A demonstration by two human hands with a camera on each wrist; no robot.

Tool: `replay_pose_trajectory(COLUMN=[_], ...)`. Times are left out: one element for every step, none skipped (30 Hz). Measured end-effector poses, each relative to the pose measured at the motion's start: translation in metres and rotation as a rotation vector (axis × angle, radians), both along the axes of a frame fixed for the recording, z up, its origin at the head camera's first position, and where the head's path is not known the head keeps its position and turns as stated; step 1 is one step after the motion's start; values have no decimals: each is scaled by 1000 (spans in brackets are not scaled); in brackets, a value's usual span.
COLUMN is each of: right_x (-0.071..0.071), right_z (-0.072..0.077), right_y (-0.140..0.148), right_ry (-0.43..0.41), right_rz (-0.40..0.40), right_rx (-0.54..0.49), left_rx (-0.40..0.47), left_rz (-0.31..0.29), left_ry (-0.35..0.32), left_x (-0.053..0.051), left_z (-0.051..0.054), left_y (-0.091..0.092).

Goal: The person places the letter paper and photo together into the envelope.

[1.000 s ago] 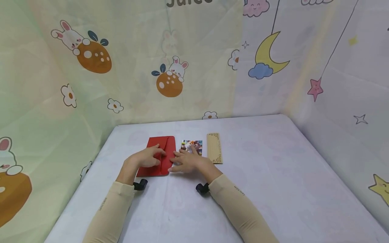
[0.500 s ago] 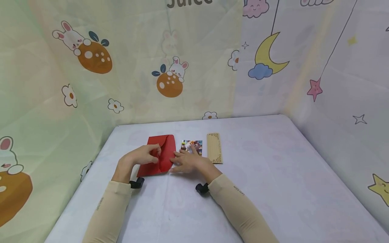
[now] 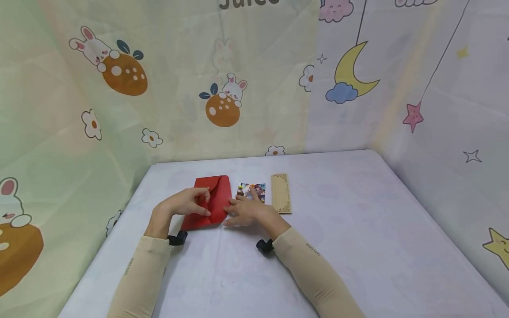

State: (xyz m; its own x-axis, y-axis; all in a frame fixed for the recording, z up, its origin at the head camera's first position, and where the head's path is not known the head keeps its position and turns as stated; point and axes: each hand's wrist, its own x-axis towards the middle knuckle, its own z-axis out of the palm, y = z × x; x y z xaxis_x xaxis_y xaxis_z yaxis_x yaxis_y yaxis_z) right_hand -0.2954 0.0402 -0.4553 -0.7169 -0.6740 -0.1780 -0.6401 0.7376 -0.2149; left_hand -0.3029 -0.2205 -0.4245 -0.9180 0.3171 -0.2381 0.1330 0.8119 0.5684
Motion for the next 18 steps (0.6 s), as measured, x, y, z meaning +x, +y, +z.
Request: replay_pose_trajectory(right_x=[0, 0, 1, 1, 1, 2, 2, 2, 2, 2, 2, 2, 1, 1, 1, 1, 1, 1], right_z=[1, 1, 2, 3, 4, 4, 4, 4, 4, 4, 4, 4, 4, 3, 3, 3, 4, 4], right_y=[0, 0, 0, 0, 0, 0, -1, -1, -1, -1, -1, -1, -1, -1, -1, -1, -1, -1], right_ry=[5, 13, 14, 15, 13, 12, 10, 7, 4, 3, 2, 2, 4, 7, 8, 10, 11, 13], right_rz=[1, 3, 2, 2, 1, 0, -1, -4, -8, -10, -13, -15, -16, -17, -18, -19, -19, -18], right_rx=[5, 12, 14, 16, 17, 19, 21, 21, 19, 20, 20, 21, 20, 21, 22, 23, 24, 25], left_rx=[4, 8, 10, 14, 15, 18, 19, 20, 20, 21, 19, 19, 15, 13, 12, 9, 6, 2], left_rz=[-3, -8, -14, -22, -32, -32, -29, -24, -19, -15, -7, 3, 6, 8, 9, 11, 15, 17], left_ry=[1, 0, 2, 0, -1, -6, -12, -18, -25, -32, -37, -42, -43, -41, -39, -33, -28, -22], left_x=[0, 0, 1, 1, 0, 1, 1, 0, 0, 0, -1, -1, -1, -2, -1, -1, -1, -1], left_z=[0, 1, 2, 2, 2, 3, 3, 2, 2, 2, 1, 1, 1, 0, 0, 0, -1, -1], left_y=[-1, -1, -2, -2, -3, -3, -3, -2, -1, 0, 1, 2, 2, 3, 4, 4, 4, 5])
